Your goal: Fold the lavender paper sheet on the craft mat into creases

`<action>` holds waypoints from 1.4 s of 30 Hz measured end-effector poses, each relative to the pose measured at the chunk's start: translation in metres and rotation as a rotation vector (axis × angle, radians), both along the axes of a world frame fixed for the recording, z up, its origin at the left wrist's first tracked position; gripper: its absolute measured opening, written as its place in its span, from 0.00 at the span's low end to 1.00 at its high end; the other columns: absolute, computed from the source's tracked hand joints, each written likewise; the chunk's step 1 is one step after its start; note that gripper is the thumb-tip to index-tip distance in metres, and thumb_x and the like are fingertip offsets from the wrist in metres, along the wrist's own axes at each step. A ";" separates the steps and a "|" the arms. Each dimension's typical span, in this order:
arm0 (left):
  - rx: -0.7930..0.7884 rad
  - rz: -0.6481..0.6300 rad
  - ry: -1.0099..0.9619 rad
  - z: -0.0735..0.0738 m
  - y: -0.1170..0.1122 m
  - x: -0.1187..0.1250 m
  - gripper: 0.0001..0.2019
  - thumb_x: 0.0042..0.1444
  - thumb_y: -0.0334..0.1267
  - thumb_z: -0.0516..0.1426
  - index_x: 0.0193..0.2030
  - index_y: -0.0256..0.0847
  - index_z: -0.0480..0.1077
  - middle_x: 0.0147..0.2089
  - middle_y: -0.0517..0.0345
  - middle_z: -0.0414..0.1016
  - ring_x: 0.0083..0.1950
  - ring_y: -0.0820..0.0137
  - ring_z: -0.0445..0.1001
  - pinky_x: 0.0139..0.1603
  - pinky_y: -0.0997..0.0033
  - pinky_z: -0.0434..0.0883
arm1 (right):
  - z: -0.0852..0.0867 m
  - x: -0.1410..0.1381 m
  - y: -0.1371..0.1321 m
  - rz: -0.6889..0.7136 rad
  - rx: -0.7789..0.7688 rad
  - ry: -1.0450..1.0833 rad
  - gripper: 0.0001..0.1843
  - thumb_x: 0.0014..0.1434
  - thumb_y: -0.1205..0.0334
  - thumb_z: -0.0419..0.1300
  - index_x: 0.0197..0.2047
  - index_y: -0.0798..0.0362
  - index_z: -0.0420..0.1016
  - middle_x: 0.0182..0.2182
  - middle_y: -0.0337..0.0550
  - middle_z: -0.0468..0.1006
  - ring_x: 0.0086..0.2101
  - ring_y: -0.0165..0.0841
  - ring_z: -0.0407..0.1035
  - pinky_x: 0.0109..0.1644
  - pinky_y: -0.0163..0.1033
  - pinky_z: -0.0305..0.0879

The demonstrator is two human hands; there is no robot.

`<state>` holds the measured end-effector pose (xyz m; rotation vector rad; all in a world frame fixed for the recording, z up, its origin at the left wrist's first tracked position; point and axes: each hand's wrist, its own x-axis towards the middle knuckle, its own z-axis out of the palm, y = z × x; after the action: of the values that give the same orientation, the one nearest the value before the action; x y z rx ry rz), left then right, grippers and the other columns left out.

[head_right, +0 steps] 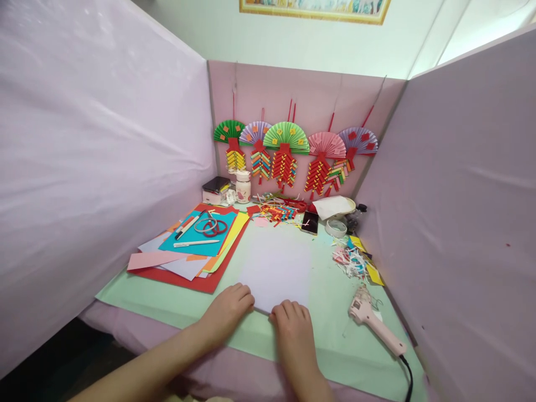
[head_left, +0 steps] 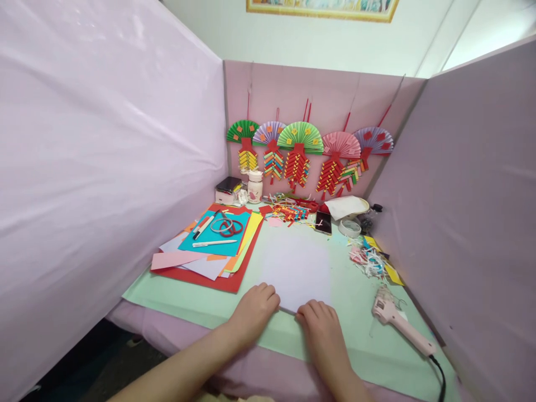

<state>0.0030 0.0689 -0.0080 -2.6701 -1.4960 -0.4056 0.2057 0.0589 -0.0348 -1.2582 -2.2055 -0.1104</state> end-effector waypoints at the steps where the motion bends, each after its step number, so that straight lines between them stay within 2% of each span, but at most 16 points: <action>1: -0.018 0.005 -0.012 0.000 0.002 -0.001 0.06 0.64 0.32 0.51 0.36 0.40 0.67 0.37 0.57 0.68 0.39 0.66 0.64 0.37 0.66 0.59 | 0.001 0.001 0.001 -0.009 0.007 -0.017 0.12 0.67 0.64 0.50 0.32 0.51 0.68 0.30 0.39 0.70 0.33 0.35 0.61 0.40 0.41 0.51; 5: -0.116 0.016 -0.025 0.005 0.005 0.001 0.07 0.64 0.35 0.52 0.36 0.40 0.68 0.37 0.57 0.70 0.40 0.66 0.66 0.38 0.66 0.59 | 0.005 0.005 0.005 -0.039 0.016 -0.068 0.13 0.68 0.62 0.49 0.31 0.51 0.68 0.29 0.39 0.71 0.32 0.34 0.63 0.41 0.41 0.51; 11: -0.179 0.099 -0.025 0.011 0.007 -0.001 0.08 0.63 0.38 0.53 0.35 0.38 0.69 0.36 0.55 0.72 0.40 0.65 0.68 0.39 0.66 0.59 | 0.008 0.012 0.009 -0.064 -0.073 -0.083 0.12 0.66 0.60 0.53 0.30 0.51 0.68 0.29 0.37 0.72 0.32 0.34 0.65 0.42 0.41 0.50; 21: -0.357 0.178 -0.220 0.021 0.011 -0.006 0.09 0.60 0.38 0.52 0.31 0.40 0.71 0.34 0.57 0.71 0.42 0.66 0.68 0.42 0.66 0.60 | 0.016 0.017 0.011 -0.084 -0.175 -0.041 0.13 0.64 0.59 0.56 0.28 0.50 0.70 0.28 0.35 0.73 0.32 0.32 0.67 0.39 0.39 0.50; 25: -0.402 0.213 -0.263 0.026 0.011 -0.006 0.08 0.58 0.38 0.53 0.30 0.40 0.71 0.35 0.57 0.71 0.42 0.65 0.68 0.43 0.65 0.60 | 0.018 0.018 0.011 -0.093 -0.288 -0.008 0.10 0.62 0.60 0.59 0.28 0.50 0.71 0.29 0.35 0.73 0.34 0.33 0.68 0.40 0.39 0.51; 29: -0.458 0.184 -0.305 0.031 0.010 -0.006 0.06 0.56 0.36 0.53 0.33 0.42 0.72 0.37 0.57 0.72 0.45 0.64 0.67 0.46 0.65 0.60 | 0.018 0.019 0.012 -0.112 -0.357 0.011 0.09 0.61 0.59 0.60 0.29 0.50 0.71 0.30 0.36 0.74 0.36 0.35 0.68 0.42 0.40 0.52; 38: -0.480 0.163 -0.335 0.030 0.012 -0.008 0.05 0.55 0.38 0.55 0.33 0.44 0.73 0.36 0.59 0.72 0.44 0.65 0.67 0.46 0.65 0.59 | 0.013 0.023 0.014 -0.100 -0.334 0.037 0.10 0.62 0.60 0.58 0.29 0.50 0.71 0.30 0.37 0.74 0.35 0.35 0.68 0.42 0.41 0.51; 42: -0.505 0.169 -0.328 0.030 0.014 -0.009 0.05 0.54 0.39 0.56 0.31 0.44 0.72 0.36 0.60 0.73 0.44 0.65 0.68 0.45 0.65 0.59 | 0.018 0.023 0.013 -0.118 -0.414 0.038 0.09 0.62 0.60 0.58 0.29 0.50 0.72 0.31 0.37 0.74 0.37 0.36 0.68 0.44 0.42 0.51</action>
<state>-0.0064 0.0832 0.0221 -2.9070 -2.1578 -0.5376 0.2287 0.0723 -0.0166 -1.5951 -2.1883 0.3391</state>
